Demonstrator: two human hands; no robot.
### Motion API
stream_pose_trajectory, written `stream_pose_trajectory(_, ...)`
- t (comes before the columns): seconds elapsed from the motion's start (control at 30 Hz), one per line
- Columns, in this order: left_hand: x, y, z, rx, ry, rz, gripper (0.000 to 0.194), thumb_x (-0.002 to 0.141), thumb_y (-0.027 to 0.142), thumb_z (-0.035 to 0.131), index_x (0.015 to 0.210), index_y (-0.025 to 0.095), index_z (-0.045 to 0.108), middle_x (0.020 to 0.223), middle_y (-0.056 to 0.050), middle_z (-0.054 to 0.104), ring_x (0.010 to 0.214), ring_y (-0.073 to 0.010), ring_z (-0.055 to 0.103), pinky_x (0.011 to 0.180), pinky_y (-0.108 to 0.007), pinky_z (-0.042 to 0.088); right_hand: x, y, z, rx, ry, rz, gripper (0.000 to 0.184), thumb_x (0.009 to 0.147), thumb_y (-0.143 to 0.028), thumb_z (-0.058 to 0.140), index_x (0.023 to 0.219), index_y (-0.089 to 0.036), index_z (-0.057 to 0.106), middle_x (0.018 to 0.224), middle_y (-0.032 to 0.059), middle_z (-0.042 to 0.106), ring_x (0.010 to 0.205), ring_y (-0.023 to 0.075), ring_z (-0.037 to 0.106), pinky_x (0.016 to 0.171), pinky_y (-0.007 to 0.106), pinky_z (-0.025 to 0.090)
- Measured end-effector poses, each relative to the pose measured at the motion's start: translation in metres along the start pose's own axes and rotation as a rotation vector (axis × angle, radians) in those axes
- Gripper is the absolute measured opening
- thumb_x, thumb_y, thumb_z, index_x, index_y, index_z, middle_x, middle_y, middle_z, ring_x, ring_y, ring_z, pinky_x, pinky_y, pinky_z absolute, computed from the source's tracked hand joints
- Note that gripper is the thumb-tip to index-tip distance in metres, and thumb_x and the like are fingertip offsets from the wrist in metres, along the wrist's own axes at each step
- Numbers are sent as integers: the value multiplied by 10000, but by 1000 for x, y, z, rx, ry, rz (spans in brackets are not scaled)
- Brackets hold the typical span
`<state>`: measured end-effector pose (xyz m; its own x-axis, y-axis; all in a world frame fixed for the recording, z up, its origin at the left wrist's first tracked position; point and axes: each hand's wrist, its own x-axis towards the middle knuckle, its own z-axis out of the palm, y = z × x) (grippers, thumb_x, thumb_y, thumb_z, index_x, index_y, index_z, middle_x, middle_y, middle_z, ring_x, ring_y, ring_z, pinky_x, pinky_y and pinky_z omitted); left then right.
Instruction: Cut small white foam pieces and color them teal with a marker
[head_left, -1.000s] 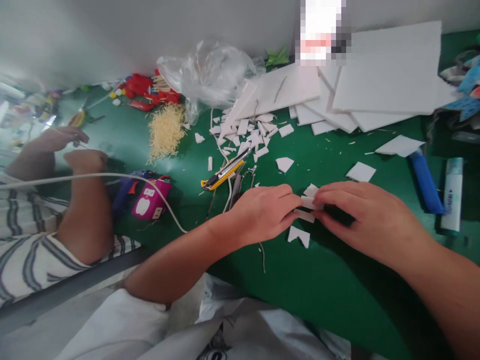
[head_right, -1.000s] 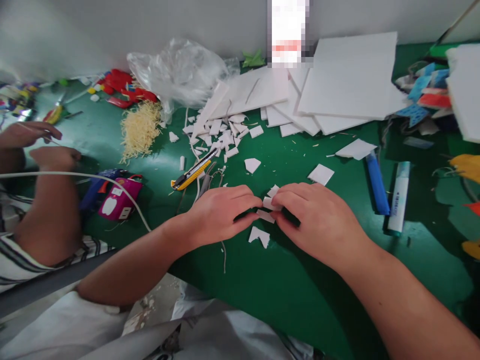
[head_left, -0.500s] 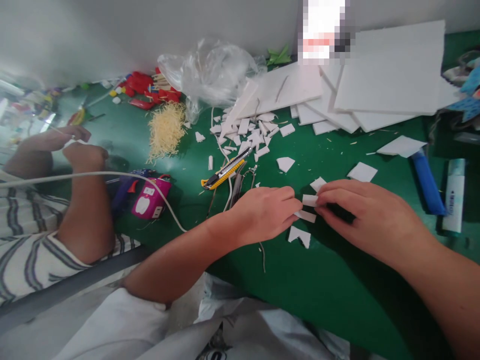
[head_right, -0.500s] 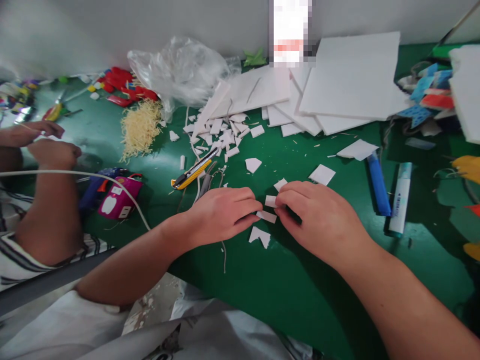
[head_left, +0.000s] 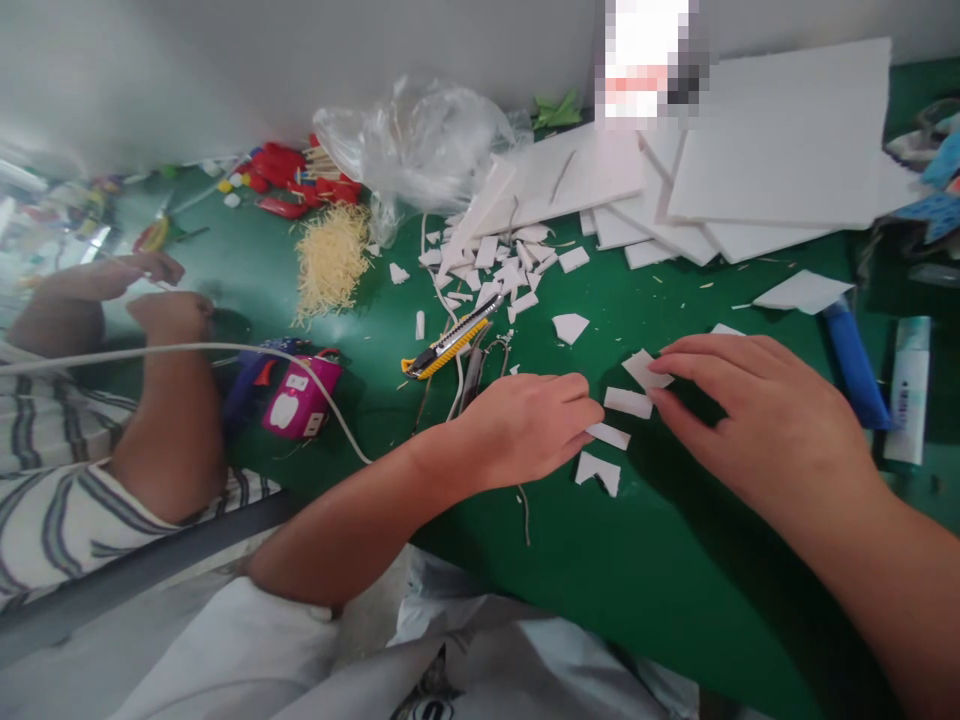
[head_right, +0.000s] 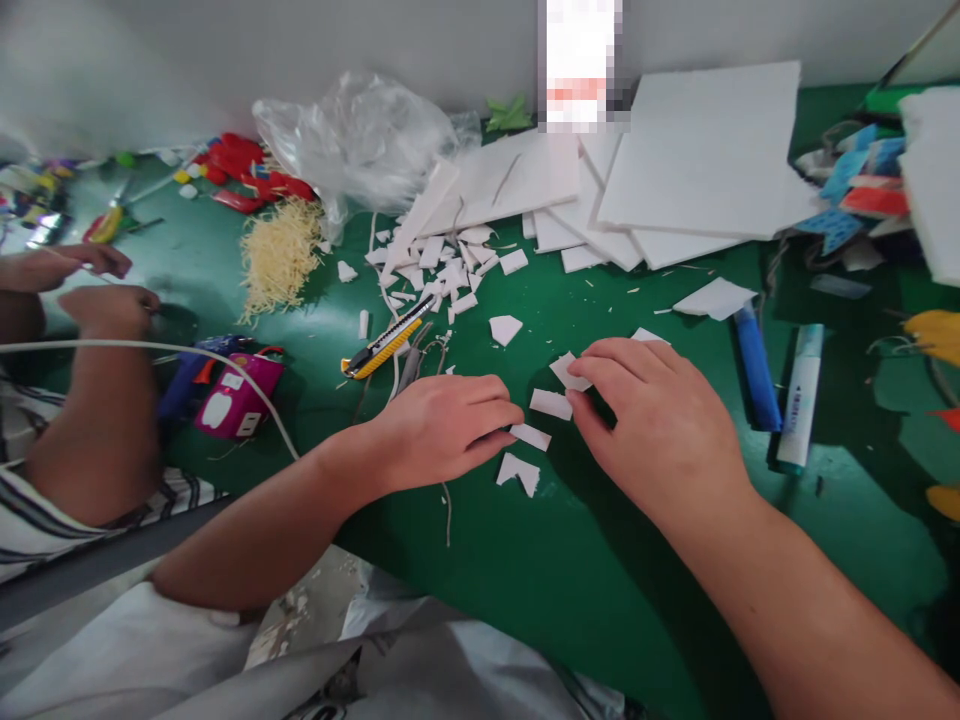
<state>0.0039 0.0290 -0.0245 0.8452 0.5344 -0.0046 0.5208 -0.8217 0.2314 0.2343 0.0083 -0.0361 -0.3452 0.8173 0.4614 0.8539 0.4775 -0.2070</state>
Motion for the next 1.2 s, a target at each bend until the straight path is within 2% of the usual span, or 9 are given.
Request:
stream_pose_trajectory(0.17, 0, 0, 2, 9, 3, 6, 196, 999, 271, 498, 994, 192, 678, 930, -12, 630, 784, -138, 631, 645, -270, 465, -2, 6, 6, 21, -58, -13, 150, 918, -267, 573, 913, -261, 723, 957, 47, 757, 760, 193, 670, 707, 392, 557)
stream_pose_trajectory(0.37, 1, 0, 1, 19, 14, 9, 201, 1001, 271, 495, 998, 180, 674, 925, -14, 640, 773, -143, 633, 632, -276, 459, -2, 5, 8, 95, -27, -26, 142, 915, -256, 578, 919, -224, 717, 941, 59, 764, 780, 193, 693, 699, 370, 566)
stream_pose_trajectory(0.67, 1, 2, 2, -6, 4, -27, 189, 999, 276, 506, 1008, 182, 670, 950, -17, 661, 805, -151, 649, 663, -270, 479, 0, 4, 8, 146, -87, -96, 185, 918, -217, 534, 970, -223, 711, 932, 50, 777, 819, 208, 724, 689, 373, 577)
stream_pose_trajectory(0.93, 0, 4, 1, -9, 81, -45, 178, 1000, 294, 513, 937, 178, 632, 906, -2, 667, 759, -136, 641, 621, -263, 451, 1, 2, 4, 164, -82, -141, 205, 924, -194, 512, 982, -186, 709, 913, 66, 773, 806, 193, 722, 683, 331, 567)
stream_pose_trajectory(1.0, -2, 6, -3, -18, 110, -13, 208, 1002, 316, 510, 883, 180, 612, 872, 3, 660, 716, -126, 621, 598, -262, 432, 0, 3, 4, 164, -79, -135, 204, 928, -203, 512, 987, -186, 707, 923, 69, 772, 813, 194, 719, 690, 333, 569)
stream_pose_trajectory(1.07, -5, 8, -7, -21, 113, 80, 224, 989, 338, 537, 841, 181, 598, 832, 7, 647, 683, -126, 601, 588, -275, 426, 0, 3, 5, 173, -98, -119, 209, 934, -223, 508, 990, -201, 708, 933, 63, 773, 821, 198, 718, 697, 344, 570)
stream_pose_trajectory(1.2, -7, 13, -10, -5, 26, 208, 224, 926, 371, 639, 811, 186, 591, 780, 18, 626, 668, -145, 596, 575, -310, 440, -1, 4, 5, 181, -135, -92, 235, 944, -246, 487, 1004, -220, 712, 939, 52, 773, 822, 202, 717, 688, 356, 563)
